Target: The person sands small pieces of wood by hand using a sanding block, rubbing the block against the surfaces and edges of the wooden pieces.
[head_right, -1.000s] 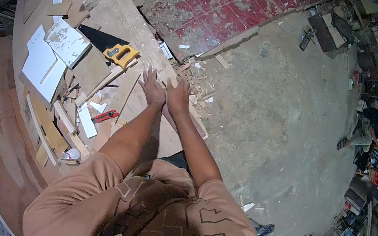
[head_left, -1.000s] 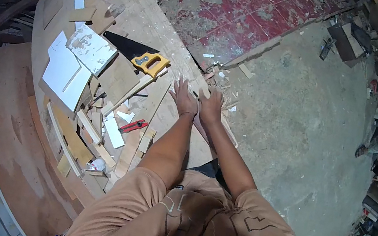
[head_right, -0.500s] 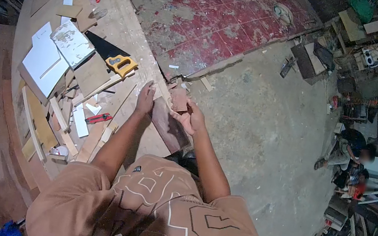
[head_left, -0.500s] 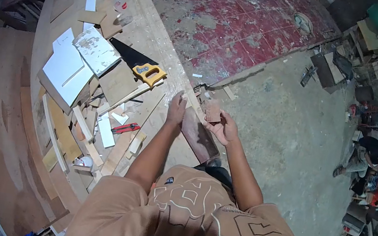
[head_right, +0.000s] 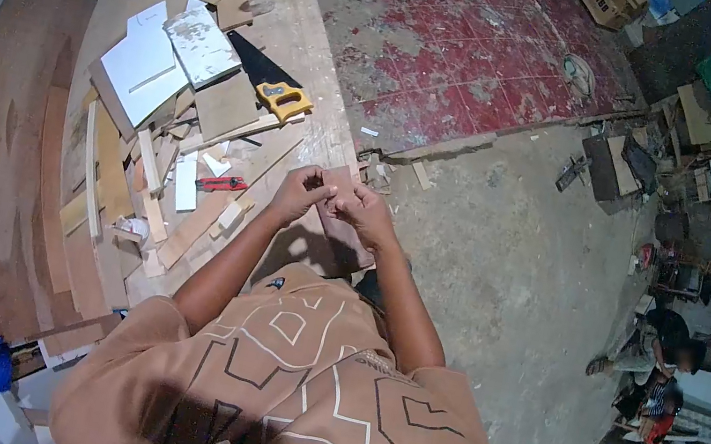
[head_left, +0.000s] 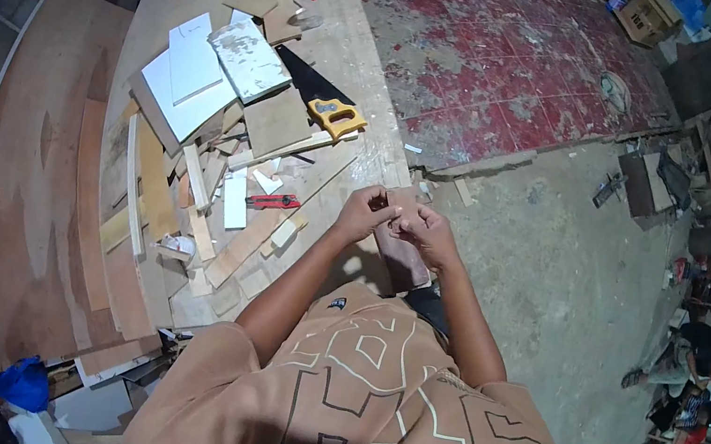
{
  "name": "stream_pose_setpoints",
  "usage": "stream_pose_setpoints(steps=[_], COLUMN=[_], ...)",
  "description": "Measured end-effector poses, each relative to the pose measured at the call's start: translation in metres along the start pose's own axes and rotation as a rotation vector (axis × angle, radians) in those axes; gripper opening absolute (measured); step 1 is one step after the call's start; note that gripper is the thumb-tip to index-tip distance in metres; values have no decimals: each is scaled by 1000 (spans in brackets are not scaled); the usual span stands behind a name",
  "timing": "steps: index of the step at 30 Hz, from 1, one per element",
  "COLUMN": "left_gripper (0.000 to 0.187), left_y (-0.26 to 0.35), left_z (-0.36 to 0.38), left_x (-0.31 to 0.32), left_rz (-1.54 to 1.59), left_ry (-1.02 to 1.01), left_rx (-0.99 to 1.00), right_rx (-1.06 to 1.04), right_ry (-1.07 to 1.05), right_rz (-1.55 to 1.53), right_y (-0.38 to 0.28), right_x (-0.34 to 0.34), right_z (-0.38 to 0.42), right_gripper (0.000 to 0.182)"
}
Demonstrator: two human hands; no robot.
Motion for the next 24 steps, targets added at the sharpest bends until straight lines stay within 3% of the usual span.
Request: stream_pose_setpoints(steps=[3, 11, 14, 20, 24], left_gripper=[19, 25, 19, 17, 18], left_y=[-10, -21, -8, 10, -20], left_z=[1, 5, 12, 20, 10], left_x=[-9, -10, -12, -12, -24], left_rz=[-64, 143, -9, 102, -70], left_ry=[36, 133, 39, -28, 6], left_rx=[17, -36, 26, 23, -21], right_rx=[1, -32, -14, 32, 26], right_ry=[16, 65, 66, 79, 89], right_rz=[1, 76, 50, -95, 22], right_y=[0, -2, 3, 8, 8], right_x=[10, 22, 17, 17, 24], right_z=[3, 6, 2, -4, 1], right_gripper=[31, 35, 33, 26, 25])
Point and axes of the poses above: each hand's wrist, its own z-axis away from the middle knuckle, its own x-axis out of the palm, y = z × x, the point moved 2 cm from there along -z, towards the middle knuckle, and after that the axes turned 8 degrees about y, right-handed, at the moved point
